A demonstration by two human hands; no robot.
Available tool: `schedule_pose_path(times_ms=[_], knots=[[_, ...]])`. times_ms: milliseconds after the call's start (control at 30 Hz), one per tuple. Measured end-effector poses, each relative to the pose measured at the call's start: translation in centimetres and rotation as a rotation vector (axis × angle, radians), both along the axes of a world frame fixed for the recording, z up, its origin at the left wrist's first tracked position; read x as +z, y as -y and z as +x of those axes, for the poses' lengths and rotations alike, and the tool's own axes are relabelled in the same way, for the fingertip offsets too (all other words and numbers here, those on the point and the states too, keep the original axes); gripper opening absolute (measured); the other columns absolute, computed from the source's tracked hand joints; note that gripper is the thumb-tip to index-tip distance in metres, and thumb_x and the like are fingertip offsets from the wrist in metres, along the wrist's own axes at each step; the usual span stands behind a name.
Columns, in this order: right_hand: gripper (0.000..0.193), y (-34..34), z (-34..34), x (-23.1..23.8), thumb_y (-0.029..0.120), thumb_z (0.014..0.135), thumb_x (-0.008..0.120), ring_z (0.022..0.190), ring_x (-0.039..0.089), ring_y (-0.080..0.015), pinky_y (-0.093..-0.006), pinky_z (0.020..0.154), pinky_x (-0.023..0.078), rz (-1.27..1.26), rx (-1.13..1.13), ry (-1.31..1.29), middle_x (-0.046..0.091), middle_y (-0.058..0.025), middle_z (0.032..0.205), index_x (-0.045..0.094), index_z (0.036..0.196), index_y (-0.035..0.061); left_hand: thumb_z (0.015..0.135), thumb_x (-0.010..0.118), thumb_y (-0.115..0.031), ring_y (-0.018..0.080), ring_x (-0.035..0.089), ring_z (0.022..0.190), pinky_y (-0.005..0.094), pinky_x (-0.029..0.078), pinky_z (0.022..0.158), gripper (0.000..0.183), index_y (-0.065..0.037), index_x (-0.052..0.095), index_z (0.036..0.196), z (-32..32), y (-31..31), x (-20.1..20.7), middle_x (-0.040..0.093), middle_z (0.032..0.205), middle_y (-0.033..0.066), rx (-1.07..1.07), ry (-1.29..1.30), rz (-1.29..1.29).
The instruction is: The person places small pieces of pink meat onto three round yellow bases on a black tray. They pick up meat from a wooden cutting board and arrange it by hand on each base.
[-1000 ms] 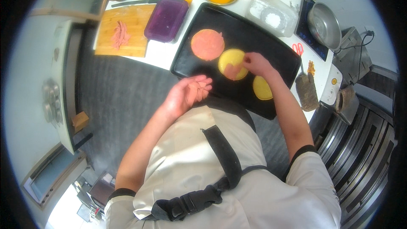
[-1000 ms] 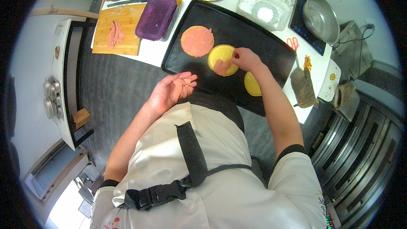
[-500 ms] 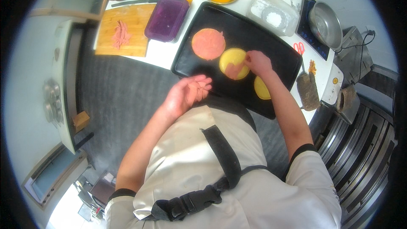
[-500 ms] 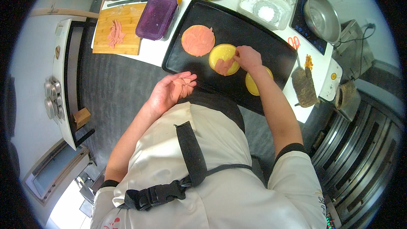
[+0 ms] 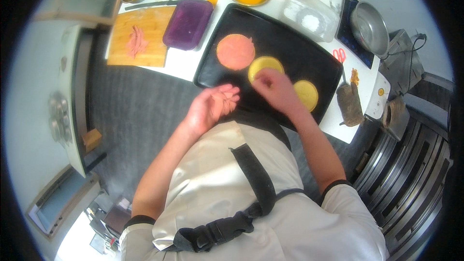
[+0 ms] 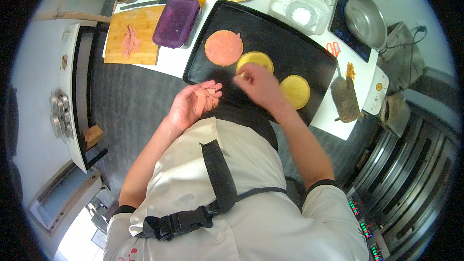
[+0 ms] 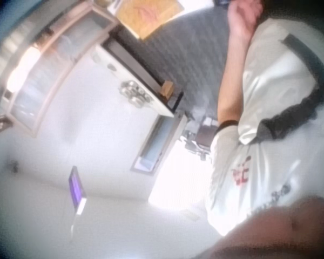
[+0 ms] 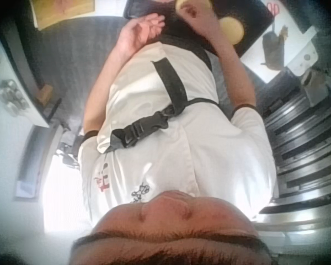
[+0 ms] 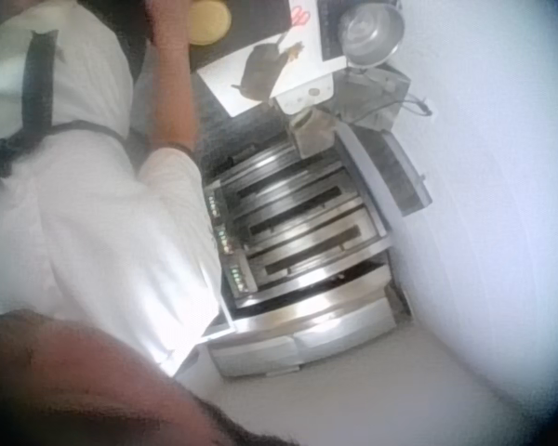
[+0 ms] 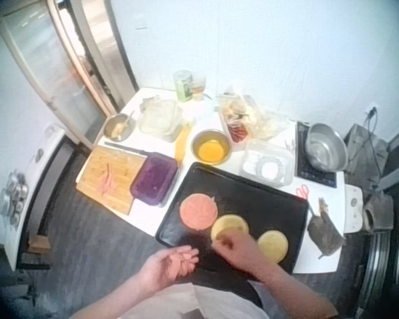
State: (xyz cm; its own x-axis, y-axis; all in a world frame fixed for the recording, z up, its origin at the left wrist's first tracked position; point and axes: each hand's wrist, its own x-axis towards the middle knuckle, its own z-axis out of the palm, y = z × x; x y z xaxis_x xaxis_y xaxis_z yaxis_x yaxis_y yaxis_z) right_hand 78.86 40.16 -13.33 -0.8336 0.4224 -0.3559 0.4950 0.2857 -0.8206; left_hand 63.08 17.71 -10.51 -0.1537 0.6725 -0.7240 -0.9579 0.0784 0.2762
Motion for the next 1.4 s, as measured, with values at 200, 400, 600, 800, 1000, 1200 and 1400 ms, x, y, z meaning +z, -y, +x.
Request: schedule_pose_path(times_ms=[200, 400, 600, 800, 1000, 1200, 1400], knots=[[0.024, 4.9, -2.0, 3.3, 0.027, 0.098, 0.076, 0.095, 0.073, -0.0324, -0.0439, 0.083, 0.058, 0.149, 0.217, -0.202, 0.069, -0.0096, 0.102, 0.077, 0.118, 0.0134, 0.11, 0.052, -0.034, 0.0269, 0.071, 0.118, 0.0396, 0.053, 0.108, 0.044, -0.001, 0.067, 0.135, 0.1, -0.5, 0.1, 0.074, 0.133, 0.0146, -0.06, 0.003, 0.113], [0.018, 5.8, -2.6, 2.0, 0.019, 0.095, 0.076, 0.096, 0.073, -0.0304, -0.0413, 0.082, 0.056, 0.186, 0.229, -0.207, 0.069, -0.008, 0.102, 0.077, 0.111, 0.0108, 0.111, 0.051, -0.033, 0.0271, 0.071, 0.117, 0.0404, 0.053, 0.108, 0.043, -0.002, 0.067, 0.136, -0.2, 0.5, -1.0, 0.075, 0.131, 0.0135, -0.079, 0.054, 0.146], [0.014, 5.9, -2.6, 1.0, 0.019, 0.099, 0.077, 0.09, 0.071, -0.0217, -0.0353, 0.082, 0.055, -0.041, 0.122, -0.232, 0.07, -0.0066, 0.099, 0.073, 0.104, 0.0058, 0.112, 0.051, -0.034, 0.0248, 0.071, 0.114, 0.0397, 0.052, 0.109, 0.046, 0.0, 0.064, 0.139, 0.1, 0.7, -0.9, 0.075, 0.13, 0.0127, -0.077, -0.023, 0.093], [0.021, 3.1, -1.7, 1.2, 0.022, 0.103, 0.076, 0.09, 0.069, -0.0127, -0.0301, 0.083, 0.056, -0.345, -0.004, -0.119, 0.073, -0.0041, 0.097, 0.07, 0.107, 0.0028, 0.111, 0.056, -0.033, 0.0238, 0.069, 0.114, 0.038, 0.055, 0.106, 0.045, 0.001, 0.062, 0.139, 0.0, 0.5, -0.6, 0.072, 0.137, 0.016, -0.097, 0.005, -0.024], [0.024, -3.1, 0.4, -0.7, 0.024, 0.101, 0.08, 0.085, 0.07, -0.0126, -0.031, 0.079, 0.057, -0.247, -0.122, -0.102, 0.077, -0.0056, 0.093, 0.077, 0.107, 0.0007, 0.109, 0.061, -0.029, 0.0241, 0.07, 0.11, 0.0387, 0.058, 0.101, 0.037, -0.001, 0.062, 0.134, 0.1, 0.5, -0.6, 0.071, 0.138, 0.018, -0.084, -0.007, -0.072], [0.026, -8.3, 2.1, -3.8, 0.023, 0.099, 0.081, 0.085, 0.073, -0.0169, -0.0334, 0.08, 0.058, 0.015, -0.224, 0.064, 0.078, -0.009, 0.094, 0.078, 0.108, -0.0005, 0.11, 0.057, -0.03, 0.0249, 0.07, 0.11, 0.0385, 0.059, 0.1, 0.039, 0.0, 0.061, 0.135, 0.2, 0.7, -0.8, 0.07, 0.139, 0.0187, -0.088, -0.02, -0.077], [0.027, -8.1, 1.4, -5.8, 0.024, 0.096, 0.081, 0.087, 0.075, -0.0208, -0.0359, 0.083, 0.059, 0.035, -0.009, 0.106, 0.079, -0.0125, 0.095, 0.08, 0.106, -0.0007, 0.112, 0.051, -0.03, 0.0279, 0.072, 0.112, 0.0408, 0.059, 0.105, 0.045, 0.002, 0.06, 0.143, 0.3, 1.0, -1.2, 0.07, 0.144, 0.0209, -0.094, -0.016, -0.082]])
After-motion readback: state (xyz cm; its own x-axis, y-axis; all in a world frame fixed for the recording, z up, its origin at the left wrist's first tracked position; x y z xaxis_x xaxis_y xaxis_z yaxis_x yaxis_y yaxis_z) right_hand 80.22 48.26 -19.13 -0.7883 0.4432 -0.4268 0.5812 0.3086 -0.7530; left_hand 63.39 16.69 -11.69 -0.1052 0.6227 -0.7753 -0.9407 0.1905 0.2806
